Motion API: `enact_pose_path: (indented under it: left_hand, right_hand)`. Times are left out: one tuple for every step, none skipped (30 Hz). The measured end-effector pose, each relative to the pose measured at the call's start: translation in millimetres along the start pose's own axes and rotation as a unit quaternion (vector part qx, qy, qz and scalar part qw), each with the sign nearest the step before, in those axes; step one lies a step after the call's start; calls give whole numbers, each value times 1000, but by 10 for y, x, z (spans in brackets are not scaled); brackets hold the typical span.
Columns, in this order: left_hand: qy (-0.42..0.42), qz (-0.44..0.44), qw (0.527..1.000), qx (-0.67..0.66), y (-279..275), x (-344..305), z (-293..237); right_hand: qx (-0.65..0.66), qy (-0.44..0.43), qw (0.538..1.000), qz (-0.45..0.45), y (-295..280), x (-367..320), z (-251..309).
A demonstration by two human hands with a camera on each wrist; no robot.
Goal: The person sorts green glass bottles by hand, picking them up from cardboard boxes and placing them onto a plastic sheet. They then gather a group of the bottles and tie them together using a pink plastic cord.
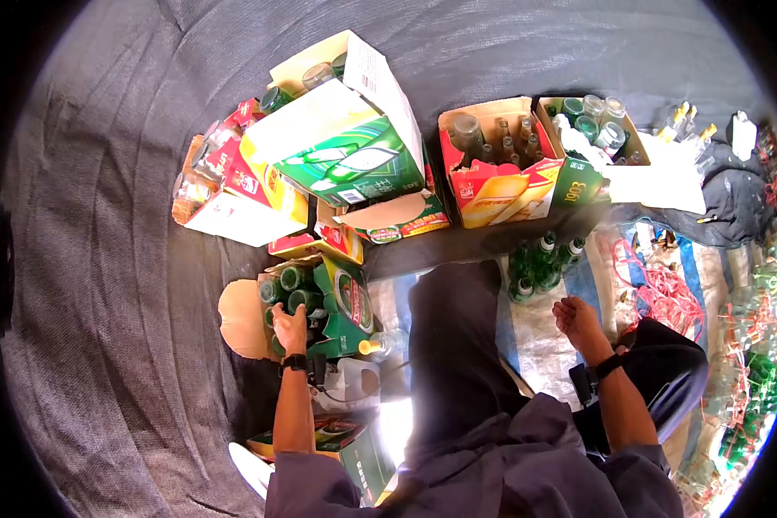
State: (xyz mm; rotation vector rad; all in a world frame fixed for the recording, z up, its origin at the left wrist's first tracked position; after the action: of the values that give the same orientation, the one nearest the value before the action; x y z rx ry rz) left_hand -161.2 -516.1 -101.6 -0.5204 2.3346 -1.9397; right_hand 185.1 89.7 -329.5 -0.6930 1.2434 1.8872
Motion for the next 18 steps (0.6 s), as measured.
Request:
enact_pose_path:
  left_hand:
    - [-1, 2, 1000, -3, 49, 28, 17]
    - [15, 17, 1000, 6, 112, 70, 3]
    - [31, 32, 999, 15, 183, 94, -1]
    - [29, 34, 999, 13, 72, 54, -129]
    - [29, 56, 998, 30, 6, 14, -267]
    - [28, 77, 996, 46, -28, -24, -351]
    - [26, 78, 996, 44, 13, -10, -321]
    - [28, 82, 995, 56, 88, 12, -298]
    - [31, 86, 994, 67, 152, 36, -290]
    - [39, 76, 993, 86, 186, 53, -287]
    - [37, 76, 993, 84, 230, 67, -258]
    - [30, 79, 992, 91, 232, 60, -272]
    - [23, 83, 991, 98, 232, 55, -282]
    - [25, 60, 993, 98, 173, 65, -306]
    - [23, 60, 993, 96, 169, 89, -285]
    - [25, 62, 992, 110, 163, 123, -273]
    - [27, 65, 990, 124, 160, 155, -258]
    - [28, 49, 993, 107, 115, 178, -241]
  right_hand:
    - [-16, -9, 1000, -9, 36, -69, 55]
    - [-18, -11, 1000, -11, 73, -127, 86]
    - [-28, -17, 999, -6, 101, -174, 107]
    - [-39, -21, 999, -2, 129, -219, 127]
    - [-42, -21, 999, -3, 145, -263, 149]
    - [-48, -27, 998, -9, 158, -308, 186]
    - [-53, -33, 998, -13, 185, -332, 213]
    - [-55, -34, 998, -12, 191, -342, 230]
    - [-71, -37, 997, -3, 212, -362, 258]
    - [-86, -41, 995, 7, 242, -373, 275]
    - [-88, -42, 995, 8, 248, -390, 284]
    - [-95, -41, 995, 2, 279, -451, 295]
    - [-101, -40, 994, -4, 302, -491, 295]
    - [-104, -41, 994, -3, 311, -498, 291]
    - [-106, -42, 993, 1, 332, -508, 297]
    - [-107, -45, 993, 5, 351, -518, 310]
    - [-109, -46, 993, 5, 362, -522, 321]
    - [-115, -44, 992, 11, 413, -552, 322]
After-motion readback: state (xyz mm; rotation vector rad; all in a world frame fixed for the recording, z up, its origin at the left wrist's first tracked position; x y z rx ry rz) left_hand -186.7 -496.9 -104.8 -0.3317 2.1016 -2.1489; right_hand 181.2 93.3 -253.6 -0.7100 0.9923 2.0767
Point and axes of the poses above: each hand's wrist, its own x-axis towards the middle knuckle, its own y-axis out of the palm, z = x × y, the point moved 10 cm from there along x, towards the middle knuckle, and after that the axes turned 11 degrees about x, right-handed, at the moved point
